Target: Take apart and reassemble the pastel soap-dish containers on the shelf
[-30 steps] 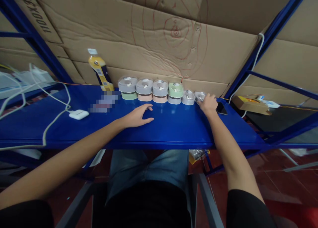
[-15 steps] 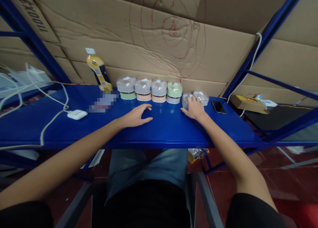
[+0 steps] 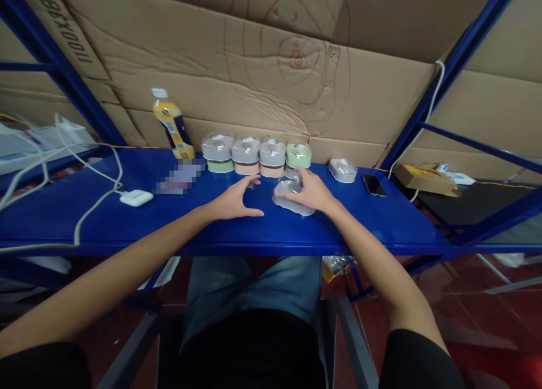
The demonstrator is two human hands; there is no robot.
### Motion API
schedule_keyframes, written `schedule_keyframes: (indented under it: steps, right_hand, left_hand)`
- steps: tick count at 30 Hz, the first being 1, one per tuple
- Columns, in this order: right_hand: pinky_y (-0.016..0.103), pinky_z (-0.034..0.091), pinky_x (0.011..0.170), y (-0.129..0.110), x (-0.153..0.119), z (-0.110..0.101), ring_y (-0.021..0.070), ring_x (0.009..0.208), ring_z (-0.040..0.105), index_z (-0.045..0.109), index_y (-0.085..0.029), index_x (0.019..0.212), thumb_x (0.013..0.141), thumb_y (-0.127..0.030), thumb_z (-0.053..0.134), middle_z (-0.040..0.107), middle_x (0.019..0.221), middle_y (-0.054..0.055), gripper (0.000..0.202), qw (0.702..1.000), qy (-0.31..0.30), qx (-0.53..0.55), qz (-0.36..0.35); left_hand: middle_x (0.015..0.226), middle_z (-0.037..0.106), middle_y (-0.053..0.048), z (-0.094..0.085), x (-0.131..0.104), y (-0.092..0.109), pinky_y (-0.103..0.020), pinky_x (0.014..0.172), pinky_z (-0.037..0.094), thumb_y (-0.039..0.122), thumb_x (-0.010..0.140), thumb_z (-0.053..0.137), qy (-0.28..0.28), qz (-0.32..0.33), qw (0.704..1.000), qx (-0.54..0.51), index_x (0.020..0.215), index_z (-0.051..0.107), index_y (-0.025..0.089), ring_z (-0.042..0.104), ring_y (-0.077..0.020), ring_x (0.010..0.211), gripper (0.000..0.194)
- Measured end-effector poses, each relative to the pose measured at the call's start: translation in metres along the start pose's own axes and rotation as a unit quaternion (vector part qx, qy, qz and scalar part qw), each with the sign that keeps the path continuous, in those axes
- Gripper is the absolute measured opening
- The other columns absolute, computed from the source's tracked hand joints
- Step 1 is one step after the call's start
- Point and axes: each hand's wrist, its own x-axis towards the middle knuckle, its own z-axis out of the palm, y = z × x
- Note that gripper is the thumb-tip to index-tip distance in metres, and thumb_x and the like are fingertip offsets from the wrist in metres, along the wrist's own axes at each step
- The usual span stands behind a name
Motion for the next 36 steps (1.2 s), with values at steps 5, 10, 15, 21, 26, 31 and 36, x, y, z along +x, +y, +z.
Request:
schedule_keyframes:
  steps: [5, 10, 15, 21, 26, 31, 36]
  right_hand:
    - [0.059, 0.057, 0.109, -0.024, 0.015, 0.006, 0.0419, 0.125, 0.073, 0.063, -0.021, 0.154, 0.078, -0.077, 0.085, 0.076, 0.142, 0.018, 0.097, 0.988, 0.086, 0.123, -0.039]
    - [0.060, 0.058, 0.109, 0.000, 0.022, 0.014, 0.0404, 0.124, 0.074, 0.069, -0.021, 0.149, 0.076, -0.079, 0.084, 0.079, 0.139, 0.017, 0.094, 0.984, 0.089, 0.151, 0.013]
    - [0.059, 0.058, 0.111, 0.024, 0.021, 0.024, 0.0409, 0.124, 0.075, 0.071, -0.016, 0.146, 0.074, -0.078, 0.084, 0.079, 0.138, 0.021, 0.097, 0.983, 0.075, 0.152, 0.077]
    - [0.059, 0.059, 0.108, 0.034, 0.024, 0.023, 0.0394, 0.119, 0.076, 0.072, -0.019, 0.145, 0.076, -0.080, 0.082, 0.080, 0.134, 0.019, 0.093, 0.984, 0.091, 0.127, 0.091]
    - [0.062, 0.061, 0.103, 0.045, 0.026, 0.020, 0.0399, 0.111, 0.077, 0.077, -0.020, 0.139, 0.068, -0.080, 0.087, 0.081, 0.119, 0.016, 0.094, 0.993, 0.050, 0.076, 0.070]
    - [0.064, 0.062, 0.103, 0.045, 0.025, 0.022, 0.0409, 0.109, 0.078, 0.078, -0.015, 0.137, 0.063, -0.079, 0.091, 0.082, 0.117, 0.019, 0.099, 0.991, 0.034, 0.078, 0.108]
    - [0.061, 0.058, 0.113, 0.036, 0.024, 0.022, 0.0409, 0.127, 0.076, 0.077, -0.017, 0.140, 0.071, -0.078, 0.088, 0.079, 0.138, 0.020, 0.093, 0.984, 0.082, 0.150, 0.051]
  left_hand:
    - [0.171, 0.051, -0.026, -0.002, -0.001, 0.004, -0.064, 0.132, 0.042, 0.071, 0.064, 0.101, -0.005, 0.030, 1.000, -0.006, 0.170, 0.041, 0.019, 0.052, -0.0475, 0.158, 0.132]
    - [0.158, 0.060, -0.014, -0.003, -0.002, 0.003, -0.060, 0.134, 0.042, 0.065, 0.084, 0.090, -0.046, 0.076, 0.996, 0.023, 0.145, 0.075, 0.029, 0.057, -0.0403, 0.153, 0.072]
    - [0.157, 0.059, -0.011, -0.005, -0.005, 0.007, -0.060, 0.136, 0.039, 0.062, 0.093, 0.082, -0.036, 0.072, 0.997, 0.018, 0.134, 0.084, 0.032, 0.055, -0.0390, 0.154, 0.050]
    - [0.154, 0.062, -0.014, -0.015, 0.000, -0.003, -0.061, 0.135, 0.040, 0.075, 0.096, 0.070, 0.043, 0.049, 0.998, 0.018, 0.125, 0.086, 0.025, 0.057, -0.0407, 0.150, 0.061]
    - [0.146, 0.067, -0.016, -0.033, 0.005, -0.031, -0.063, 0.132, 0.042, 0.075, 0.092, 0.072, 0.108, -0.048, 0.991, 0.065, 0.118, 0.086, 0.022, 0.059, -0.0426, 0.147, 0.061]
    - [0.136, 0.069, -0.017, -0.037, 0.004, -0.039, -0.062, 0.126, 0.047, 0.070, 0.090, 0.078, 0.094, -0.101, 0.986, 0.096, 0.114, 0.085, 0.020, 0.063, -0.0438, 0.141, 0.056]
    - [0.156, 0.061, -0.014, -0.028, 0.001, -0.014, -0.059, 0.132, 0.042, 0.071, 0.094, 0.073, 0.093, 0.005, 0.994, 0.056, 0.129, 0.080, 0.024, 0.057, -0.0412, 0.151, 0.059]
